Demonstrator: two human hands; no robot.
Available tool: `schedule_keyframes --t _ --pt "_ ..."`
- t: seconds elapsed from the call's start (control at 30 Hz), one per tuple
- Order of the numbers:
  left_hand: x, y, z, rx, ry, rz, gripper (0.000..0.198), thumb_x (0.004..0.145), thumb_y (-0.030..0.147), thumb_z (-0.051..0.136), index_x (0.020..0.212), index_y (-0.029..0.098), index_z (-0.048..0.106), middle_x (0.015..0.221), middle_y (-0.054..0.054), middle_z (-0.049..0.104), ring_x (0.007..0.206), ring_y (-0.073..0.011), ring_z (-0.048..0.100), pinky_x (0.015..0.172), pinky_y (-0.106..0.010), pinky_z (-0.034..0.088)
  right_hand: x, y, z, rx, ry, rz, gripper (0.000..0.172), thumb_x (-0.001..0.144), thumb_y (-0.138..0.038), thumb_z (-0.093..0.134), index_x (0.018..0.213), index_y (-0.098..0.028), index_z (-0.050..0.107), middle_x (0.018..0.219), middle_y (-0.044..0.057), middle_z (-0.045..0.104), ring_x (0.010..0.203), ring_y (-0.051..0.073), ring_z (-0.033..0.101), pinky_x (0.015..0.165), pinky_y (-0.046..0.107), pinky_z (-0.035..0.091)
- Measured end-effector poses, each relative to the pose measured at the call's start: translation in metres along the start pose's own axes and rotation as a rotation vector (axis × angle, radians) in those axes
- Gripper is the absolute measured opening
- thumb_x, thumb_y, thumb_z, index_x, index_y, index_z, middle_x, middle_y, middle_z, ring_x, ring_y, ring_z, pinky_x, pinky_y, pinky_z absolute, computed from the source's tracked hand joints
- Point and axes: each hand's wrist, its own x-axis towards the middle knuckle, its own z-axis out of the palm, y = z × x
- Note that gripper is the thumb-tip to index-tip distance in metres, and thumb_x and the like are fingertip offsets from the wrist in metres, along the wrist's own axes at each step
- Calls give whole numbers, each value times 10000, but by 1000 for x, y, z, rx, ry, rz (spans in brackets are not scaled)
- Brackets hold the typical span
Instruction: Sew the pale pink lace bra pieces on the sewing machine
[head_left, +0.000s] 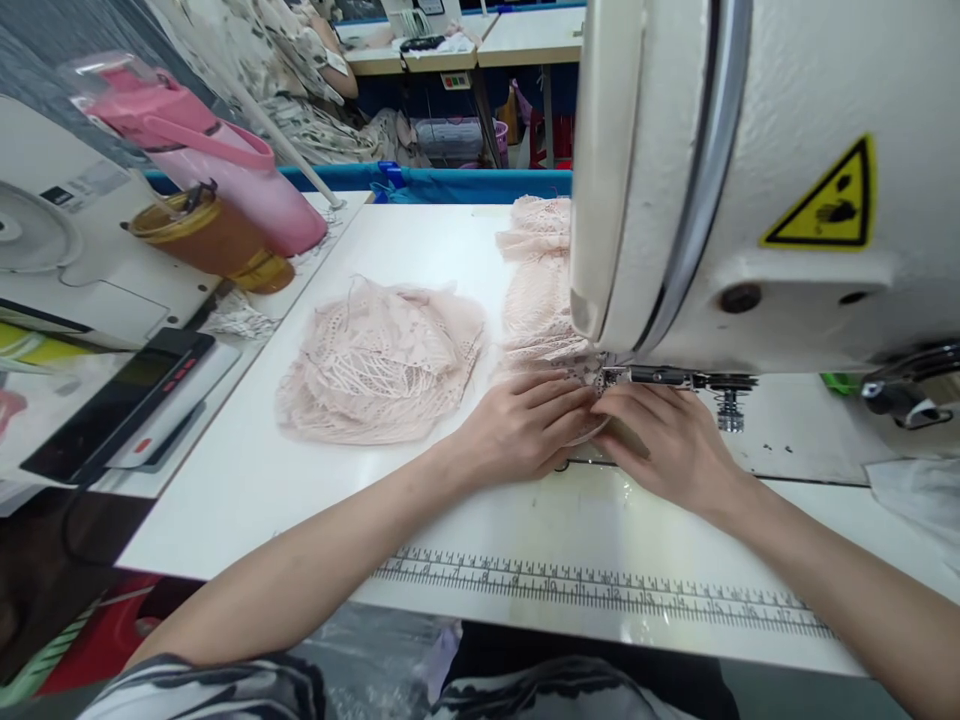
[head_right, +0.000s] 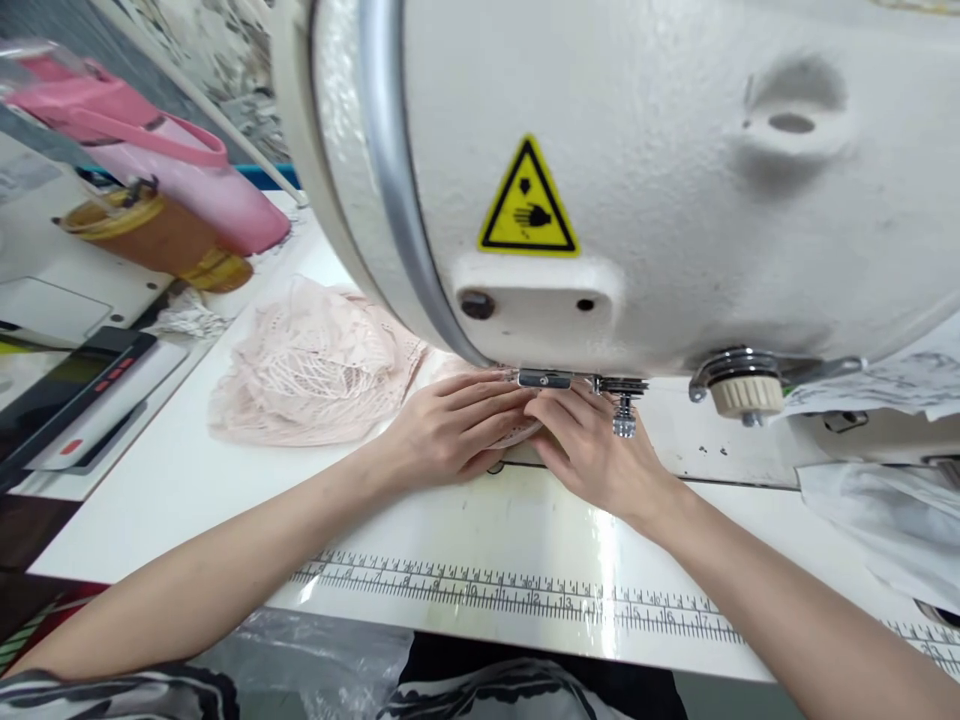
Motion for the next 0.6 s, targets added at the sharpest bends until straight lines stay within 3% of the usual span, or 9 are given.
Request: schedule_keyframes --t 0.17,0.3,0.47,0.6 --pt "3 0 -5 -2 84 45 142 884 187 517 948 157 640 938 -20 720 840 -150 671 817 -308 556 2 3 -1 60 61 -157 123 871 -117 534 815 -202 602 854 -11 664 828 124 575 698 266 432" --pt "0 1 -3 -84 71 -109 200 857 113 436 780 160 614 752 -27 647 702 -153 590 675 -301 520 2 4 -1 147 95 -155 75 859 -131 585 834 -186 631 842 -7 678 825 122 590 694 263 444" --pt "8 4 -7 -285 -14 -352 324 860 26 319 733 150 590 718 -39 581 692 -142 532 623 -273 462 -1 6 1 159 88 -96 83 870 -188 593 833 -208 665 828 -23 690 804 118 613 661 266 445" --pt "18 -1 -12 -410 -136 -271 245 852 99 368 794 141 603 737 -40 575 699 -149 545 656 -296 477 -4 8 0 123 70 -73 101 872 -209 590 824 -231 676 850 -32 701 839 121 625 716 271 471"
